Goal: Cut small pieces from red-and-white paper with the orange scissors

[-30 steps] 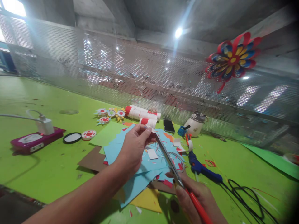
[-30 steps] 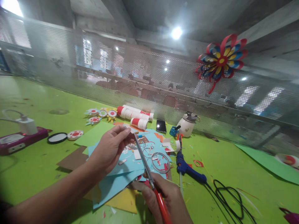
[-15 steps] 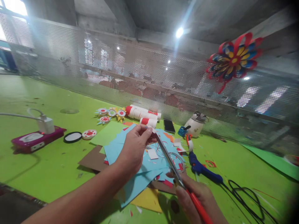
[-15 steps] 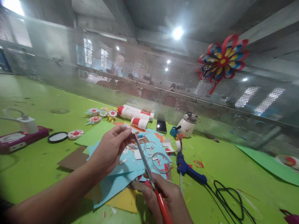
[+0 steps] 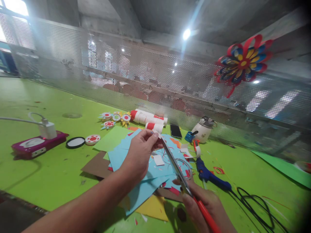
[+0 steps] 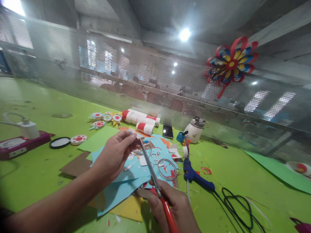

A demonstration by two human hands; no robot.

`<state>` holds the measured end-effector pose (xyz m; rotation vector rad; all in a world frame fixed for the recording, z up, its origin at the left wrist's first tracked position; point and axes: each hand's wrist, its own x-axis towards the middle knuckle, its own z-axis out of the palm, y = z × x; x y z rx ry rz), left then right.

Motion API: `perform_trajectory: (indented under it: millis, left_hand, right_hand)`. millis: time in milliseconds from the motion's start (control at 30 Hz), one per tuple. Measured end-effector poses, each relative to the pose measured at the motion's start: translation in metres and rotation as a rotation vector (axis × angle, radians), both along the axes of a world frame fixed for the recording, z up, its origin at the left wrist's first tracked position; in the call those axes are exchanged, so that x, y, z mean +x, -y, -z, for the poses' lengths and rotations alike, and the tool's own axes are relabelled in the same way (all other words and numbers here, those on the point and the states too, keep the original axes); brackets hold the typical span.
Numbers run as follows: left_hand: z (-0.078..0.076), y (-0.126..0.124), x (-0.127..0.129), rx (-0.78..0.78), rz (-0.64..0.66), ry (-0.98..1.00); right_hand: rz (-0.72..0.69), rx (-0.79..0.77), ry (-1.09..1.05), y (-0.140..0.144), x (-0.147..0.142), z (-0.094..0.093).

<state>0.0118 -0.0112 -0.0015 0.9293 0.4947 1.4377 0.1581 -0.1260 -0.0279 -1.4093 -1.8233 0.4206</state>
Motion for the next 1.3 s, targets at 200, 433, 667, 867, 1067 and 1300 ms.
perform_trajectory:
  millis: [200, 433, 667, 867, 1067, 1300]
  left_hand:
    - [-0.0003, -0.0001, -0.0002, -0.007, 0.003, 0.001]
    - [-0.0005, -0.0006, 0.0, -0.012, -0.006, 0.002]
    - [-0.0013, -0.0003, -0.0005, -0.02, 0.003, -0.002]
    - [-0.0015, -0.0007, -0.0005, -0.021, 0.008, -0.001]
    - [-0.0037, 0.0011, -0.0025, -0.037, 0.028, 0.007]
    - [-0.0069, -0.0015, -0.0077, -0.026, 0.062, -0.024]
  right_hand:
    - [0.003, 0.016, -0.003, -0.0004, 0.0001, -0.0001]
    - [-0.012, -0.005, 0.007, -0.0004, -0.0014, -0.0031]
    - [0.002, 0.009, 0.039, -0.0007, 0.0, -0.0005]
    - [0.009, -0.008, 0.031, 0.0013, -0.0001, -0.0006]
    - [0.026, 0.007, 0.004, 0.0002, -0.0039, -0.0036]
    - [-0.007, -0.034, 0.025, -0.0005, -0.0016, -0.0044]
